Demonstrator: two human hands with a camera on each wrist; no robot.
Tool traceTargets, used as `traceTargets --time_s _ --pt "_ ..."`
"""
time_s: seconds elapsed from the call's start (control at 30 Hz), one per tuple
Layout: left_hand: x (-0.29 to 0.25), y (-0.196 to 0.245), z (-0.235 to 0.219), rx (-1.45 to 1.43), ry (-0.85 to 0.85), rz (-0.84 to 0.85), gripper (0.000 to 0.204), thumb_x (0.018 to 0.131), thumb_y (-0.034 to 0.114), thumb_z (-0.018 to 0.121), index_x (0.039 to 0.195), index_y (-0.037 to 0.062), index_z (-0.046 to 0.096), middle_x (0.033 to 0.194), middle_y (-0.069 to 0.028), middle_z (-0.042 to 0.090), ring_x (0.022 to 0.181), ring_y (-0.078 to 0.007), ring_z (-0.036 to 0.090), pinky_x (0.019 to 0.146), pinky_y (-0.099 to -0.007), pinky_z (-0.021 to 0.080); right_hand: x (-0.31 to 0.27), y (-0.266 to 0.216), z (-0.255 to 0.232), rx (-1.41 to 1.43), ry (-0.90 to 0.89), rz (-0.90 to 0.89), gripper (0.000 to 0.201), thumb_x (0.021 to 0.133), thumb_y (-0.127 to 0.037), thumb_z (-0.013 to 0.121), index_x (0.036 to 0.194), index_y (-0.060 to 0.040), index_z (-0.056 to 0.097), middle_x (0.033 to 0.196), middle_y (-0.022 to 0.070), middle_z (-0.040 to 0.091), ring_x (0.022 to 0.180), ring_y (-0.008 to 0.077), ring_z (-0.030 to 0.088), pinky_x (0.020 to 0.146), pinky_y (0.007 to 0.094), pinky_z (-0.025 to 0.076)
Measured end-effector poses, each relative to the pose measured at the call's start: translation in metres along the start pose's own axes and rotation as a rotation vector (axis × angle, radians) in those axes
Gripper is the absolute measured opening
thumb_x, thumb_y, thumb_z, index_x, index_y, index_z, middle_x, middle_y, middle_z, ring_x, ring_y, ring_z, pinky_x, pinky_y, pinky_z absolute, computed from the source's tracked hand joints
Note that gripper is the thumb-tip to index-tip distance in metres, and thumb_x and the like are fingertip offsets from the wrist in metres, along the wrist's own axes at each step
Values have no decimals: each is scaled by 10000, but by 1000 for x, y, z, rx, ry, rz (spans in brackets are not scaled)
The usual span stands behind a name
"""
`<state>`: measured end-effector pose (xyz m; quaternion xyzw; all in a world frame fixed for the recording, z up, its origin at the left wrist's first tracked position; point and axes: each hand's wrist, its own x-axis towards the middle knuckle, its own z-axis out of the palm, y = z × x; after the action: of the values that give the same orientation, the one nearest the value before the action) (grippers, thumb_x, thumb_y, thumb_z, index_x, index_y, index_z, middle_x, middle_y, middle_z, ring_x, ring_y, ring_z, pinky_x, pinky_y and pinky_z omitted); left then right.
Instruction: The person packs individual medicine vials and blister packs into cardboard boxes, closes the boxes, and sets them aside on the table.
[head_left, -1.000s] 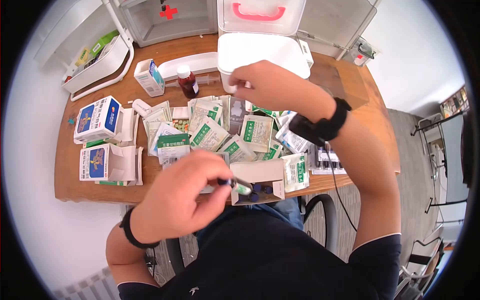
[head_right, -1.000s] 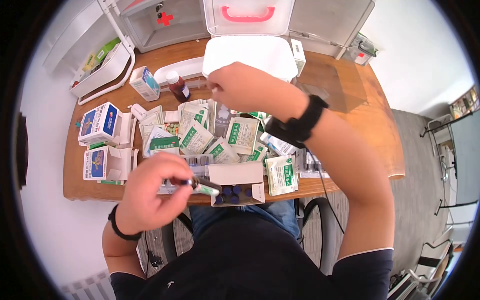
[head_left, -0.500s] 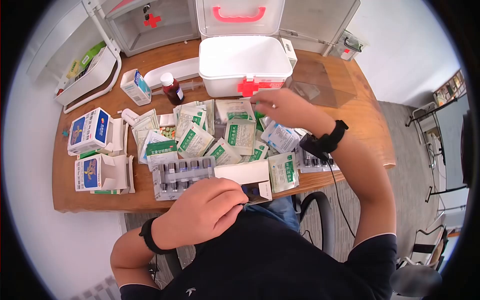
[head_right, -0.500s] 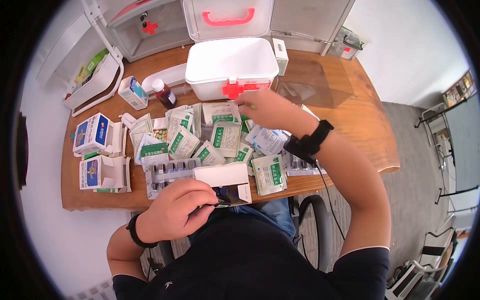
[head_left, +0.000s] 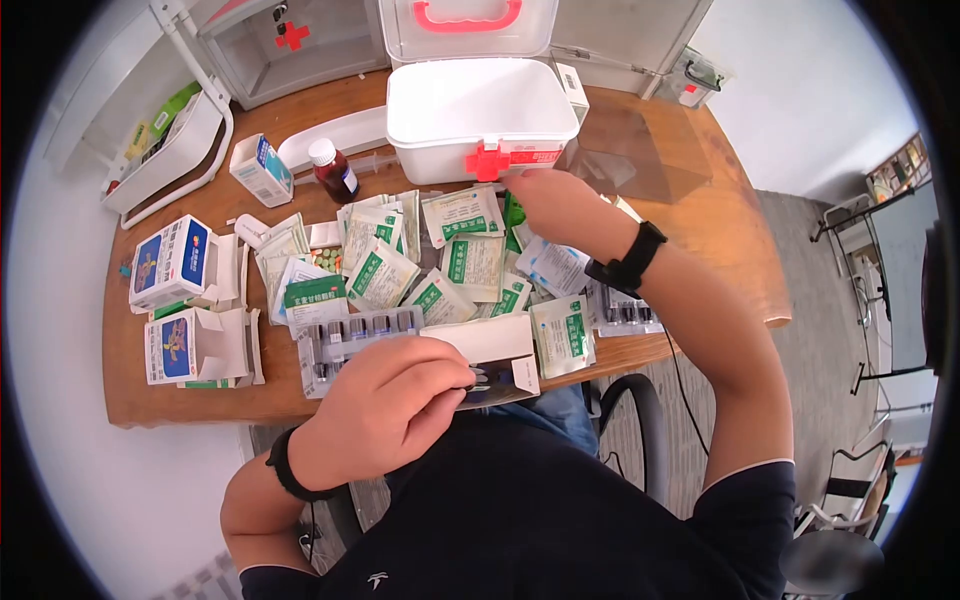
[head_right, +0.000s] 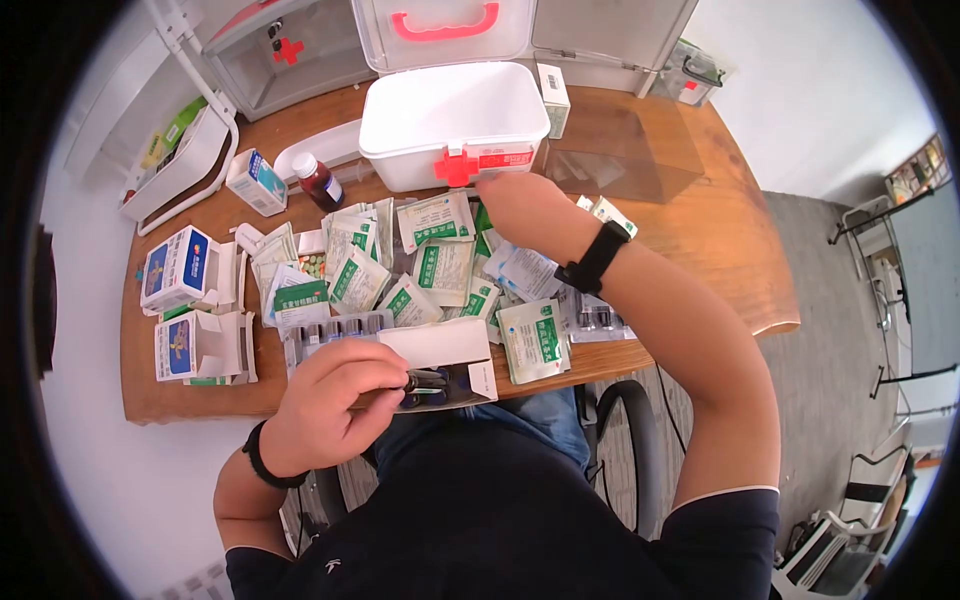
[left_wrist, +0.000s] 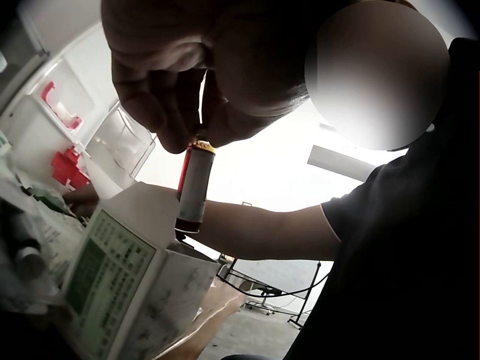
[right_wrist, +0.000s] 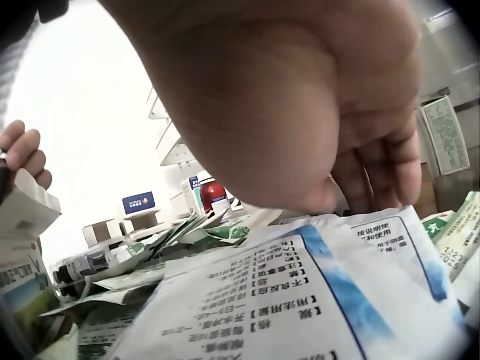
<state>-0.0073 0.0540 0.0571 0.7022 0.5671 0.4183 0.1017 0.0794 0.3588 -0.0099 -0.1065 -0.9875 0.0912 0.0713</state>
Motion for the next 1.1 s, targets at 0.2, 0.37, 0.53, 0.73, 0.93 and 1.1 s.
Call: traceTargets --time_s 0.2,0.37,0.53,0.73,0.93,1.1 --pt "-4 1 1 22 -50 26 273 785 -32 750 1033 54 675 1050 -91 683 916 -267 676 783 -352 544 4 -4 -12 -234 -155 141 110 835 -24 580 891 -10 673 832 177 704 840 363 703 723 453 579" --pt "-2 -1 11 0 -78 29 261 794 -12 763 1030 65 683 1059 -73 684 913 -265 671 772 -361 527 6 7 -5 -234 -106 92 133 853 -55 582 876 -20 709 882 180 718 882 349 713 769 436 588" --pt "-2 -5 15 23 -148 33 235 810 26 765 1028 75 689 1060 -55 678 909 -261 658 773 -371 508 6 5 -10 -218 -120 117 132 849 -55 584 878 -15 707 906 188 715 884 350 711 773 439 587" --pt "-6 -16 23 108 -311 80 270 771 23 743 1030 86 700 1045 -41 666 946 -242 631 825 -366 486 6 13 -4 -187 -93 110 117 846 -40 574 869 -5 683 893 202 702 889 363 699 779 449 576" --pt "-6 -10 19 185 -401 72 291 755 62 762 1041 80 707 1078 -39 634 1017 -239 603 884 -381 458 7 14 -12 -170 -57 65 111 861 -65 596 887 -6 686 899 201 704 873 365 698 770 456 571" --pt "-8 -8 19 175 -405 62 349 753 148 809 1080 79 709 1120 -54 612 1055 -258 582 901 -388 450 -5 -20 -68 99 152 97 140 868 -91 646 972 -2 671 864 203 691 776 361 684 704 427 548"
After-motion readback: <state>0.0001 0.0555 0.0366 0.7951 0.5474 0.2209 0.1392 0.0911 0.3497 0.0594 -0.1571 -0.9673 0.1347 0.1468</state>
